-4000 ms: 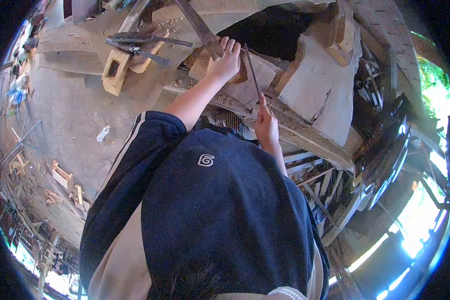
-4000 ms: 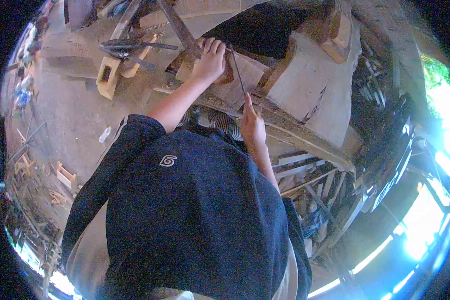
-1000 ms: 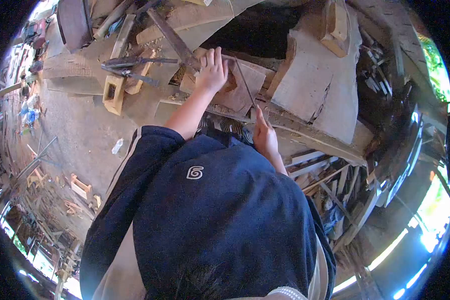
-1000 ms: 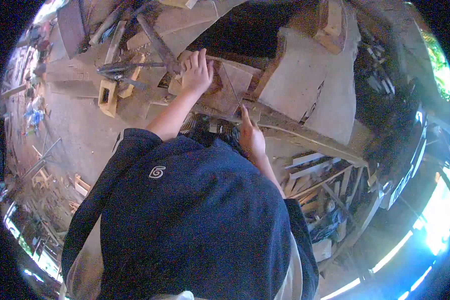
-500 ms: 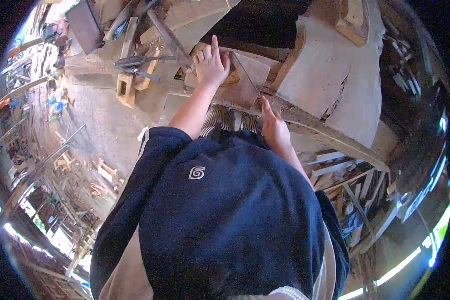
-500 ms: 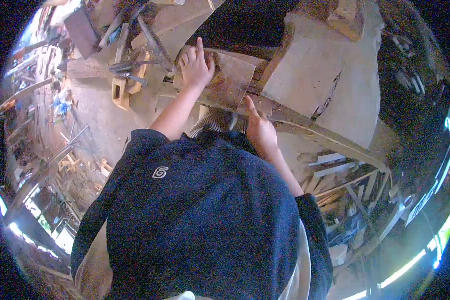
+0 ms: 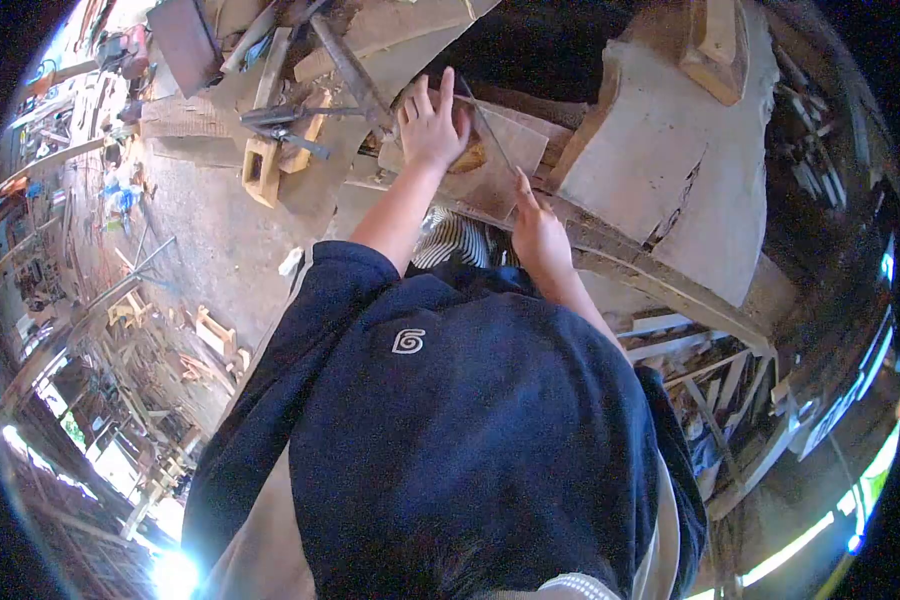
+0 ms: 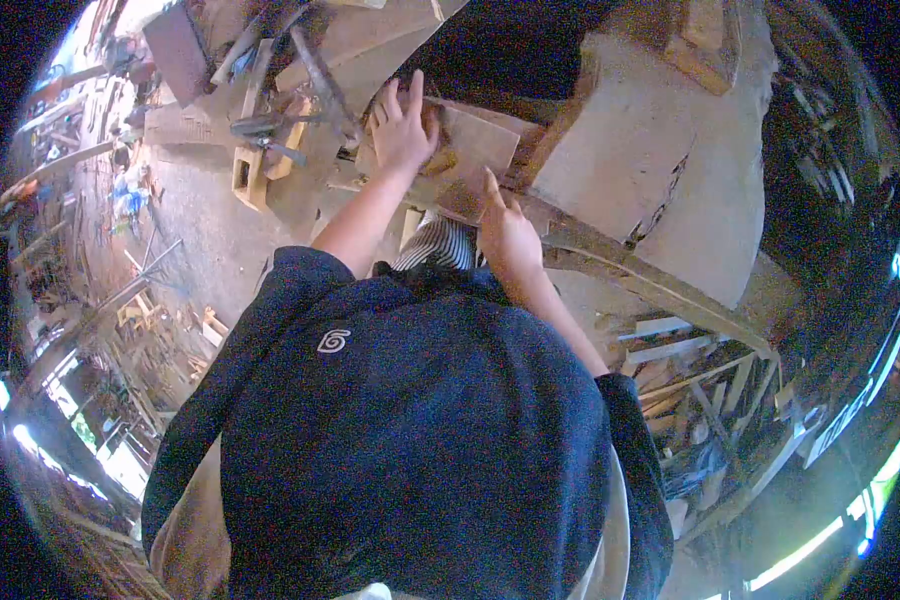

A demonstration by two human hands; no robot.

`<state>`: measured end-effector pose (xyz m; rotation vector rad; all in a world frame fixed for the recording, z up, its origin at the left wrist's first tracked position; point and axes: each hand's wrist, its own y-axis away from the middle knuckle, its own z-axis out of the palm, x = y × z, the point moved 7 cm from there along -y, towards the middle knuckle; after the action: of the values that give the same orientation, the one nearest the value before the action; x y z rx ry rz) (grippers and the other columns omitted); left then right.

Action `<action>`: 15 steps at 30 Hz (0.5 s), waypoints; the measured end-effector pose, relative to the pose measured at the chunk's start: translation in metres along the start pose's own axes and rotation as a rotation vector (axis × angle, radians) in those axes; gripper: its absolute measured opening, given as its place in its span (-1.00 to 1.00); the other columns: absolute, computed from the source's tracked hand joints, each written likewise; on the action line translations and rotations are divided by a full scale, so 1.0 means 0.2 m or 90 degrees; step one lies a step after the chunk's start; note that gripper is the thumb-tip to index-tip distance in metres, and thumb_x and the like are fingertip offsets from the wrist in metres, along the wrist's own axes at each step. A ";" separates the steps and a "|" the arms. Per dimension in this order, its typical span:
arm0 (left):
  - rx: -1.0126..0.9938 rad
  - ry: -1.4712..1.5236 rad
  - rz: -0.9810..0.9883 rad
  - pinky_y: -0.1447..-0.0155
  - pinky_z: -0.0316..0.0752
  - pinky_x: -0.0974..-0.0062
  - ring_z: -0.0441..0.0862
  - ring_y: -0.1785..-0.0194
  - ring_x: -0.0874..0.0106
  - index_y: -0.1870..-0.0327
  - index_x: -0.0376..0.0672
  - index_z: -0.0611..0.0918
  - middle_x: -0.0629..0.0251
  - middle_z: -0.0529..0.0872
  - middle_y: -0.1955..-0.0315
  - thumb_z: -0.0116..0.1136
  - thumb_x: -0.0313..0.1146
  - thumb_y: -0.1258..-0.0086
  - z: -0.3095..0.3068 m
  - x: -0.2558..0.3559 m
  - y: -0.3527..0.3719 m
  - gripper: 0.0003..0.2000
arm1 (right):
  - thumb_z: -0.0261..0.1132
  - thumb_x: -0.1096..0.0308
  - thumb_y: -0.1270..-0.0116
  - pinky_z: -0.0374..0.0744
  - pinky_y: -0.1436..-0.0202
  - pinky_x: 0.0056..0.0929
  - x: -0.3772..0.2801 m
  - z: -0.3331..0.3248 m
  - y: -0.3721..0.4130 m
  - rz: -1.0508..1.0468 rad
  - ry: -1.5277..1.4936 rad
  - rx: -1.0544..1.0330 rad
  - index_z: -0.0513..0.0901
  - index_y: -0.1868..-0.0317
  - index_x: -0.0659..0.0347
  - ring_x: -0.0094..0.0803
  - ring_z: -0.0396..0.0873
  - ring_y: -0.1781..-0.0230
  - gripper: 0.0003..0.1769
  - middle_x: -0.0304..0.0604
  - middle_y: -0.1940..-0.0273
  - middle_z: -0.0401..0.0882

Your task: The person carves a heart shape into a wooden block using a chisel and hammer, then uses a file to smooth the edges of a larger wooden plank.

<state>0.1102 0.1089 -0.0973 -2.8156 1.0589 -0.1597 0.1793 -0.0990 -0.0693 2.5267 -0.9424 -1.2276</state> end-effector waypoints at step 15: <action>-0.078 0.116 -0.019 -0.31 0.21 -0.17 0.29 -0.32 -0.08 -0.55 0.23 0.06 -0.04 -0.03 -0.52 0.07 -0.06 -0.33 0.02 -0.03 0.00 -0.25 | 0.04 0.52 -0.33 0.57 0.10 0.04 -0.04 0.06 -0.03 -0.001 0.012 -0.011 0.15 -0.50 -0.03 0.29 0.60 0.17 -0.29 0.38 0.12 0.58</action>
<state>0.1072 0.1129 -0.1023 -2.9742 1.0977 -0.3746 0.1690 -0.0889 -0.0742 2.5216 -0.9215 -1.2046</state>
